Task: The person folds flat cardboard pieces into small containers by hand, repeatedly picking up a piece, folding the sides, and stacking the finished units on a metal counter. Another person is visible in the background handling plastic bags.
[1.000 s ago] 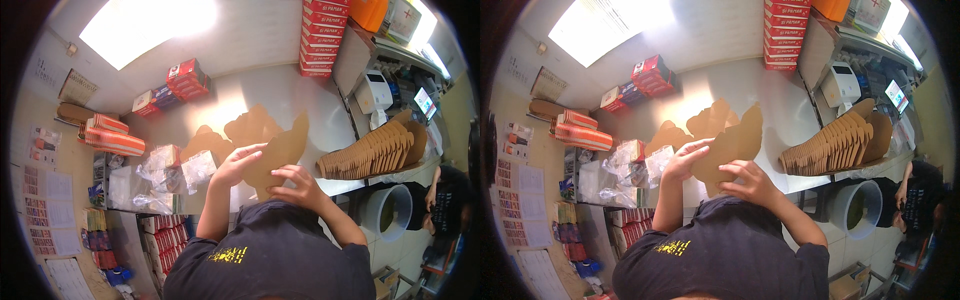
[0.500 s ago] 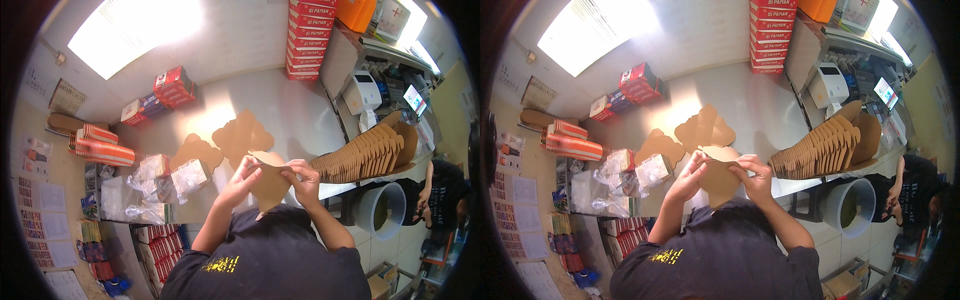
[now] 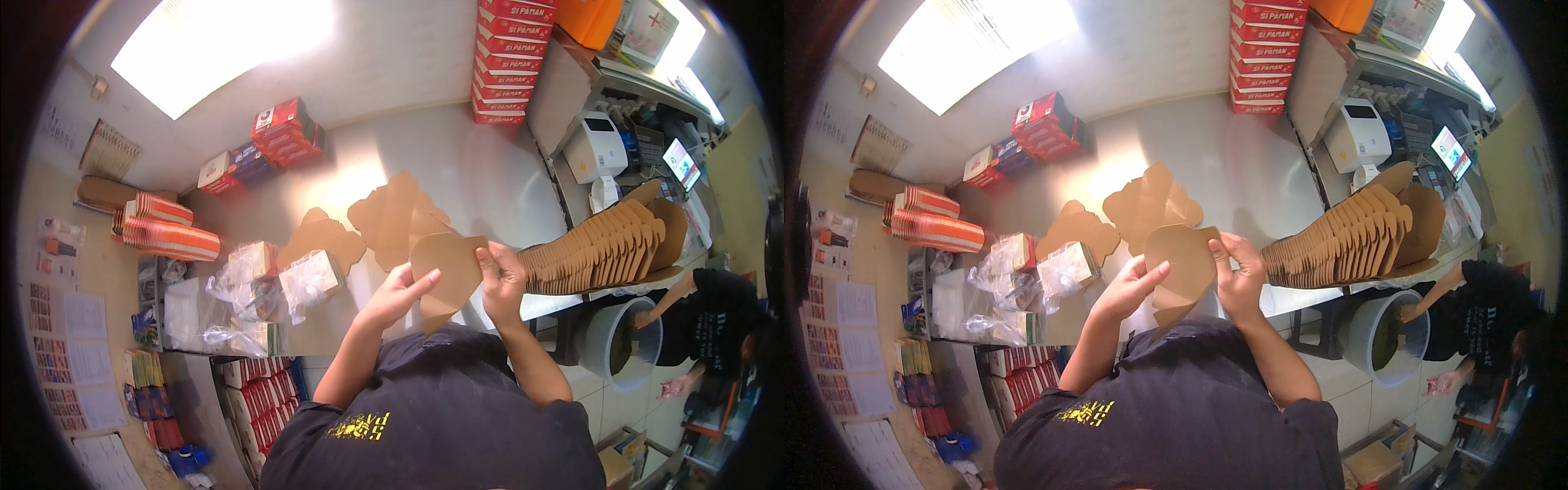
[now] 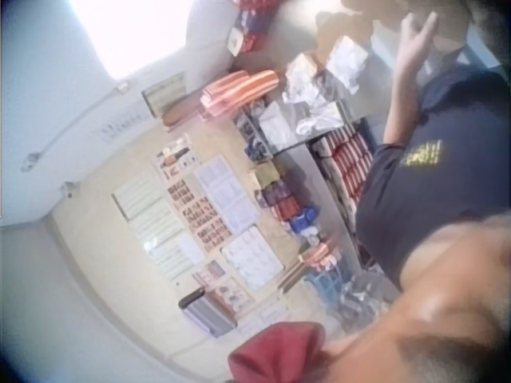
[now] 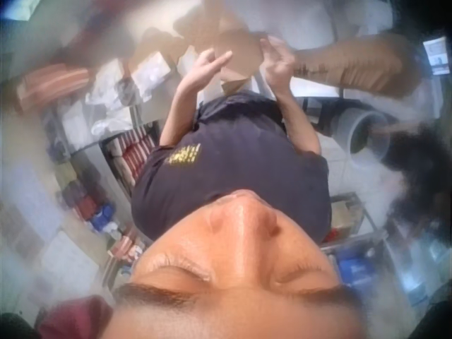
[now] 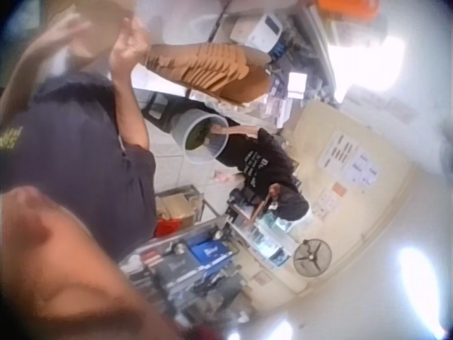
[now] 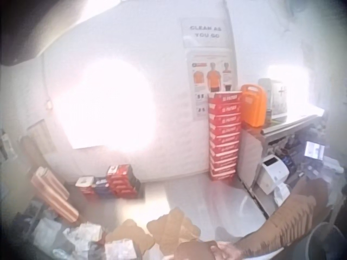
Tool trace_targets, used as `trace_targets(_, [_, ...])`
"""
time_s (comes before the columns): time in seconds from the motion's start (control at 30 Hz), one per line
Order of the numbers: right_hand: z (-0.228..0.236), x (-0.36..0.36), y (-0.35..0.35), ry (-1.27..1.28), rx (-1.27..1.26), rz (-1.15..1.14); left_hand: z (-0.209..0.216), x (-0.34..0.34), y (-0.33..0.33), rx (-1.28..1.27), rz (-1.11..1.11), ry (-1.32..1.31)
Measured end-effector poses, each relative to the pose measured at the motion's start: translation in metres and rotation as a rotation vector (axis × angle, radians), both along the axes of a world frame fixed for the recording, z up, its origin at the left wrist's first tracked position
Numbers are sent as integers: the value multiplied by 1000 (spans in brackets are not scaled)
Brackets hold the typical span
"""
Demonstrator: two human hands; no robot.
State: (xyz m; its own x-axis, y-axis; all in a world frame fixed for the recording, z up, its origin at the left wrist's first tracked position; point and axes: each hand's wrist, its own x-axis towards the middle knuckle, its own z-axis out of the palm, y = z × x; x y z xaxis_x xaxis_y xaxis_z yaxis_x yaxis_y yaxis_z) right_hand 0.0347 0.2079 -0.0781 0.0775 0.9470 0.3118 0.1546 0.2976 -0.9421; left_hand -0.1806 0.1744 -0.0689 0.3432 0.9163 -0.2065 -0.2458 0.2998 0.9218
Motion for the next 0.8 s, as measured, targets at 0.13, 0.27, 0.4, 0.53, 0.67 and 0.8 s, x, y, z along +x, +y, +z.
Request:
trace_targets(0.13, [5, -4, -4, -189, 241, 3, 1, -4, 10, -62, 34, -56])
trace_targets(0.27, [12, 7, -2, -354, 614, 192, -32, -35, 21, -104, -141, -506])
trace_targets(0.4, [15, 4, -12, -424, 606, 401, -21, -30, 15, -159, 106, -298])
trace_targets(0.53, [9, 5, -17, -435, 432, 298, 13, -8, 8, -120, 221, -41])
trace_targets(0.67, [-1, -2, -17, -252, 69, 218, 25, 16, -1, -62, 355, 159])
trace_targets(0.8, [-9, -16, -16, 76, -201, 142, 19, 32, -8, 107, 413, 306])
